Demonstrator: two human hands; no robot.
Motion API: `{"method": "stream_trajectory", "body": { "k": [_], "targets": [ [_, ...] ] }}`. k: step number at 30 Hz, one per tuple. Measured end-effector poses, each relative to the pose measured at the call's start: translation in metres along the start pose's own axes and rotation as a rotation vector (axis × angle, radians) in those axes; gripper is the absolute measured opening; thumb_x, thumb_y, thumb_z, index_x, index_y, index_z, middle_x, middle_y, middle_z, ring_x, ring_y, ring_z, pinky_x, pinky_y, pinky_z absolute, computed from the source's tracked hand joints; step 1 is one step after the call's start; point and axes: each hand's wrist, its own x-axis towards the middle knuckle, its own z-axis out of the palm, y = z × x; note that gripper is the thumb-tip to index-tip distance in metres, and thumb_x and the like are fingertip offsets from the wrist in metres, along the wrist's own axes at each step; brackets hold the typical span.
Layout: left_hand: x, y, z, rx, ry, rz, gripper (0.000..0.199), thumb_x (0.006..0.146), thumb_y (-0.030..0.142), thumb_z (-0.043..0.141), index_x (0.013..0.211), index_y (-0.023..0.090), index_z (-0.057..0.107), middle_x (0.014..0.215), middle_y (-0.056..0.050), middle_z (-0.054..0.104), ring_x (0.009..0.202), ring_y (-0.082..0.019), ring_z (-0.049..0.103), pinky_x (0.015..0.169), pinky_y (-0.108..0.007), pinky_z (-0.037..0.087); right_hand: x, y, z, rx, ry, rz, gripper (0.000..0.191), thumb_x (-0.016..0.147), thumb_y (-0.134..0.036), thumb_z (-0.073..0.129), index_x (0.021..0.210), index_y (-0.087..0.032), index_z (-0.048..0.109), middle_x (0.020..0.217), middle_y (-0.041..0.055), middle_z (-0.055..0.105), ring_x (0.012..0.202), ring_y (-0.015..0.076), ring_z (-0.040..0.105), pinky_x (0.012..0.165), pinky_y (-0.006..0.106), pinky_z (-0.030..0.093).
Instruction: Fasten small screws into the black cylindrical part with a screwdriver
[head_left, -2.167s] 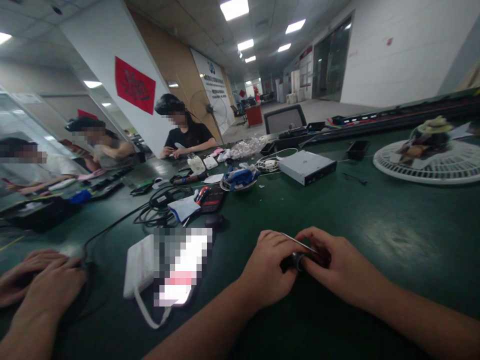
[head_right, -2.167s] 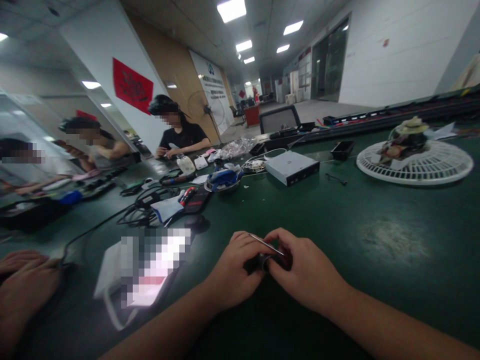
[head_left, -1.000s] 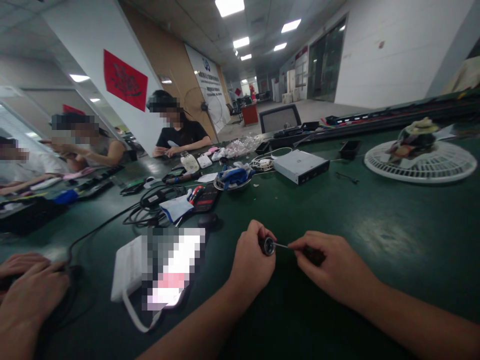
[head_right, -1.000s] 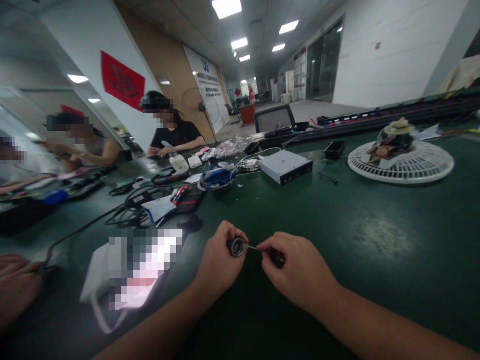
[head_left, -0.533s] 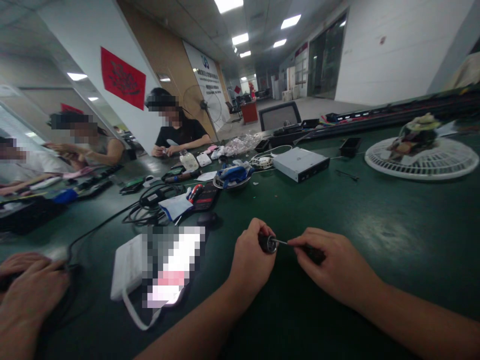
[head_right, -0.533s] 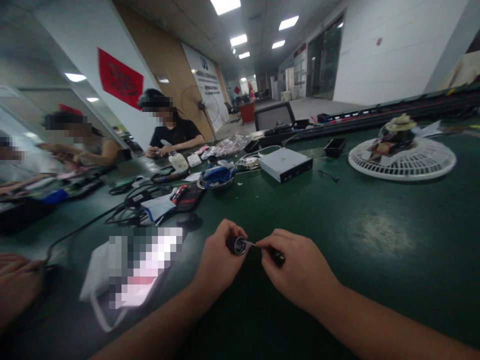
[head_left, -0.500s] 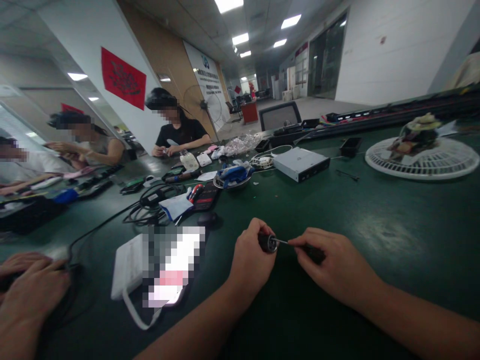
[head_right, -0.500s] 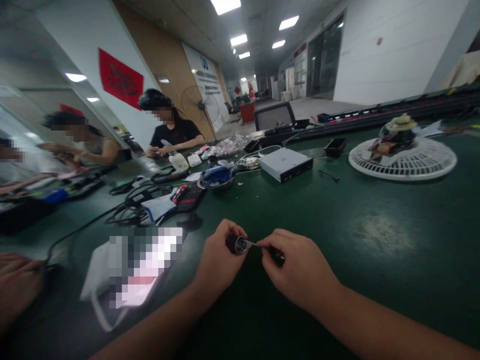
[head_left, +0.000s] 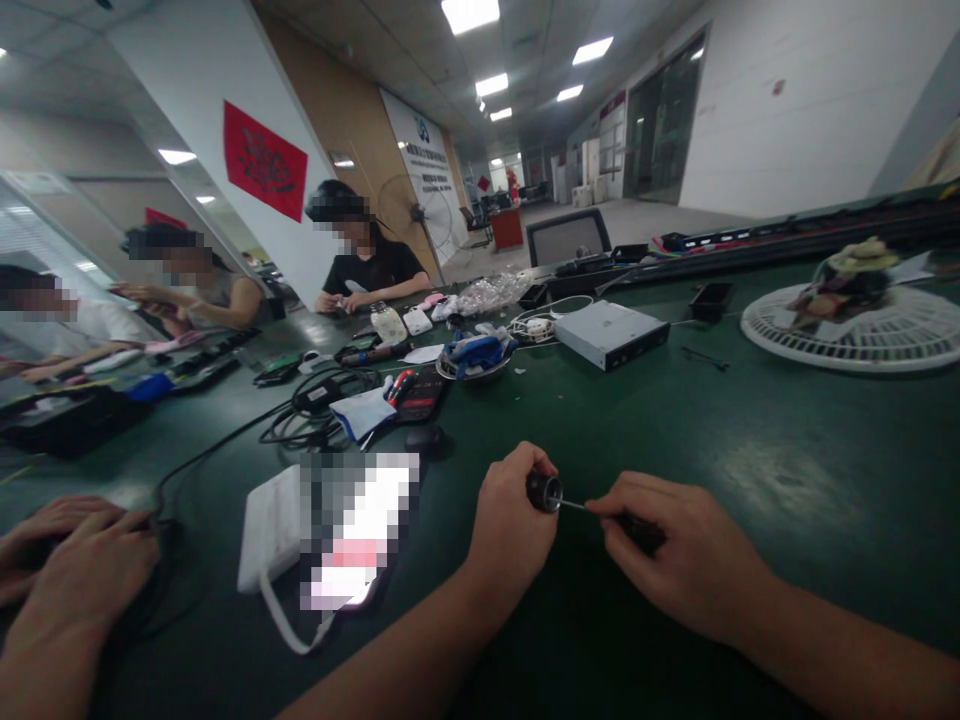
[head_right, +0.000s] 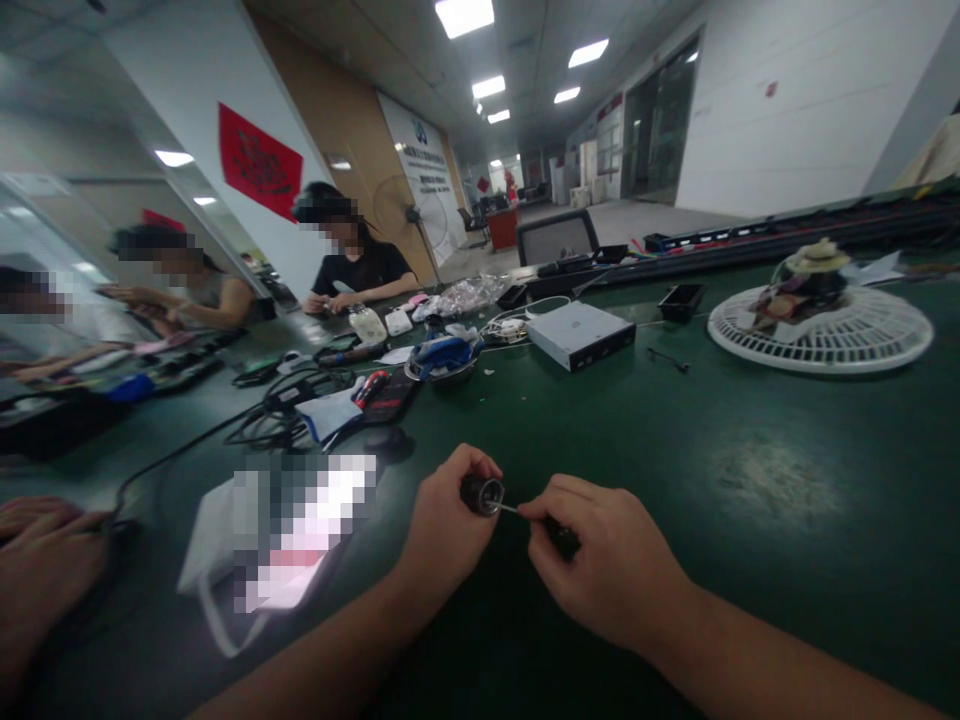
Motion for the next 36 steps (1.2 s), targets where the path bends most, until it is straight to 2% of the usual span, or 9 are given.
{"method": "stream_trajectory", "body": {
  "k": [7,11,14,20,23,27,31,33,36],
  "targets": [
    [-0.0004,-0.0013,-0.0002,0.036,0.014,0.007,0.023,0.072,0.002,0.057,0.083,0.022,0.06,0.083,0.0,0.067,0.081,-0.019,0.061,0.07,-0.032,0.043,0.0014,0.0011,0.0011,-0.063,0.015,0.115,0.021,0.086,-0.018,0.055,0.096,-0.023,0.073,0.087,0.0013,0.069,0.073,0.0153,0.065,0.063,0.03,0.048],
    [0.0001,-0.0059,0.003,0.01,0.035,0.014,0.025,0.071,0.001,0.058,0.084,0.022,0.059,0.087,0.001,0.067,0.083,-0.019,0.061,0.074,-0.032,0.045,0.0009,0.0015,0.0006,-0.028,-0.032,0.049,0.02,0.084,-0.016,0.057,0.095,-0.022,0.073,0.082,0.0003,0.068,0.07,0.0143,0.064,0.063,0.029,0.047],
    [0.0002,-0.0073,0.0047,-0.002,0.037,0.038,0.026,0.069,0.0,0.059,0.084,0.021,0.058,0.089,0.001,0.068,0.085,-0.018,0.061,0.076,-0.032,0.046,0.0009,0.002,0.001,0.019,-0.007,0.032,0.023,0.085,-0.015,0.056,0.1,-0.023,0.073,0.084,0.0,0.068,0.07,0.0133,0.063,0.062,0.028,0.046],
    [0.0003,-0.0066,0.0033,0.015,0.042,0.024,0.023,0.072,0.002,0.061,0.083,0.022,0.059,0.087,0.002,0.067,0.084,-0.018,0.061,0.076,-0.031,0.045,0.0042,0.0046,0.0016,-0.016,0.017,0.142,0.022,0.087,-0.017,0.056,0.099,-0.024,0.073,0.085,-0.0001,0.069,0.071,0.0139,0.063,0.062,0.028,0.046],
    [0.0003,-0.0073,0.0031,0.018,0.049,0.024,0.024,0.071,0.001,0.06,0.082,0.022,0.059,0.086,0.002,0.067,0.084,-0.018,0.061,0.075,-0.031,0.045,0.004,0.0043,0.0001,0.01,-0.037,0.088,0.021,0.086,-0.016,0.057,0.096,-0.022,0.074,0.082,0.0,0.069,0.07,0.0136,0.063,0.061,0.027,0.046],
    [0.0004,-0.008,0.0032,0.021,0.05,0.06,0.025,0.069,0.0,0.061,0.082,0.022,0.06,0.087,0.002,0.067,0.085,-0.018,0.061,0.076,-0.031,0.044,0.0025,0.0037,-0.0005,0.059,-0.027,-0.016,0.027,0.089,-0.015,0.053,0.106,-0.022,0.073,0.085,0.0008,0.068,0.07,0.0126,0.062,0.061,0.027,0.046],
    [0.001,-0.0074,0.0024,0.031,0.05,0.027,0.022,0.073,0.003,0.061,0.084,0.022,0.062,0.087,0.001,0.068,0.086,-0.019,0.062,0.077,-0.033,0.045,0.0026,0.0047,0.0013,-0.017,0.036,0.064,0.029,0.091,-0.016,0.052,0.109,-0.022,0.073,0.09,0.0017,0.069,0.074,0.0139,0.063,0.064,0.028,0.047],
    [0.0013,-0.0071,0.0022,0.039,0.05,0.004,0.022,0.072,0.003,0.061,0.085,0.022,0.062,0.087,0.0,0.068,0.086,-0.02,0.062,0.077,-0.033,0.045,0.0028,0.0051,0.0012,-0.031,0.009,0.075,0.028,0.09,-0.016,0.053,0.107,-0.022,0.074,0.089,0.0016,0.07,0.073,0.0141,0.063,0.064,0.028,0.047],
    [0.0015,-0.0068,0.002,0.042,0.041,0.024,0.024,0.07,0.001,0.06,0.083,0.022,0.062,0.087,0.001,0.068,0.086,-0.019,0.062,0.077,-0.032,0.045,0.0031,0.0056,-0.0004,0.032,-0.045,0.012,0.029,0.09,-0.016,0.053,0.108,-0.022,0.074,0.087,0.0011,0.069,0.071,0.0131,0.063,0.062,0.027,0.047]
  ]
}}
